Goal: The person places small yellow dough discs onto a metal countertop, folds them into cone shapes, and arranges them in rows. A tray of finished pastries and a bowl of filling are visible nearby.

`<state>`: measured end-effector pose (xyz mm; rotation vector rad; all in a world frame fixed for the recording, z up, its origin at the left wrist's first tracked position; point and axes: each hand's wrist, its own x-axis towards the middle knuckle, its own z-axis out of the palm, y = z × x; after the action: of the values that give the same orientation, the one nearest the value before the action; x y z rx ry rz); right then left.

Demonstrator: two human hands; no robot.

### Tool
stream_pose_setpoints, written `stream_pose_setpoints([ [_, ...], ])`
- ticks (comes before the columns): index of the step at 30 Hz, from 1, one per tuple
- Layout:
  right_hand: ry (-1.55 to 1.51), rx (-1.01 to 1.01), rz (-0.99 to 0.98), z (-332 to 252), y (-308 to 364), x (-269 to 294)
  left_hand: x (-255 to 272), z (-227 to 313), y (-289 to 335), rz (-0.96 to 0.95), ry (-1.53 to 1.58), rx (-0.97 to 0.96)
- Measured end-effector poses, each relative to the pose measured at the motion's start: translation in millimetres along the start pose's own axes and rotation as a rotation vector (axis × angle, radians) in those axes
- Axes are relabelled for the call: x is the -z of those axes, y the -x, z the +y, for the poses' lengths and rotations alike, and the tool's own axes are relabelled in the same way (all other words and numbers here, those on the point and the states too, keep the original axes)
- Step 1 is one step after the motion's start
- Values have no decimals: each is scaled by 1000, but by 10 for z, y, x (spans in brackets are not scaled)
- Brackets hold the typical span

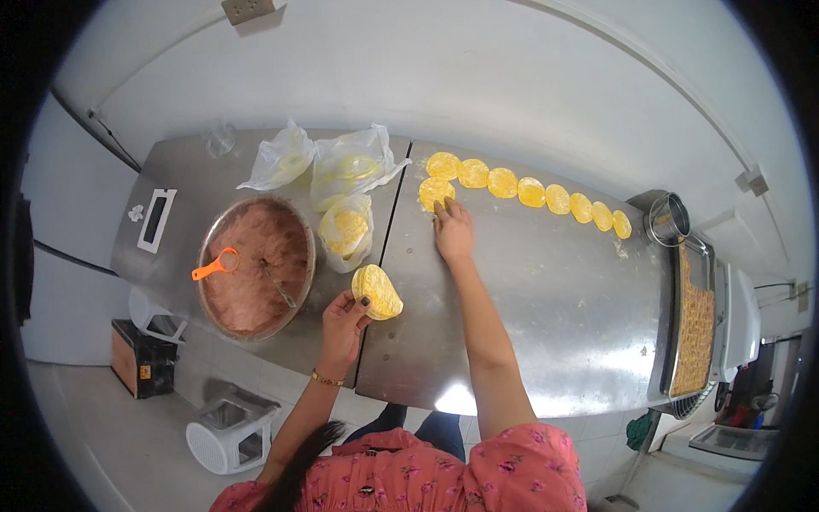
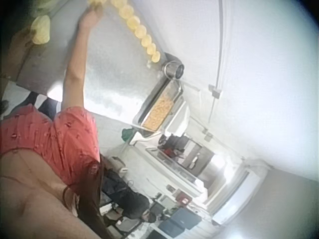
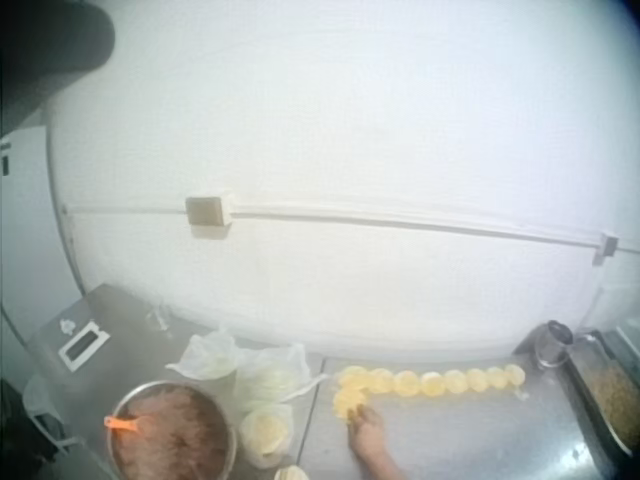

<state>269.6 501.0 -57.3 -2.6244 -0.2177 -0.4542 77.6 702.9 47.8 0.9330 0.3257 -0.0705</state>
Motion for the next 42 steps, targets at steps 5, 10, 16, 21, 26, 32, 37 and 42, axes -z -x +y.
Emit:
stream_pose_setpoints([
  [5, -196, -80, 171, -138, 7, 218, -149, -24, -7, 14, 1, 6],
  [10, -952, -76, -229, -690, 361, 1009, -168, -89, -143, -31, 47, -36],
  [16, -894, -55, -165, -1064, 797, 1459, -313, -199, -197, -118, 54, -8],
  [21, -1134, -344, -152, -1004, 929, 1500, -422, -168, -149, -125, -56, 18],
  [26, -1826, -905, -7, -668, 749, 1285, -360, -75, -117, -108, -65, 22],
  [32, -1964, -792, 133, -148, -79, 1045, -75, 25, 35, -22, 4, -15],
  [37, -545, -501, 291, 287, -117, 620, 62, 18, 98, 27, -3, -10],
  [42, 149, -135, -122, 417, 157, 337, 69, 18, 144, 40, 14, -12],
])
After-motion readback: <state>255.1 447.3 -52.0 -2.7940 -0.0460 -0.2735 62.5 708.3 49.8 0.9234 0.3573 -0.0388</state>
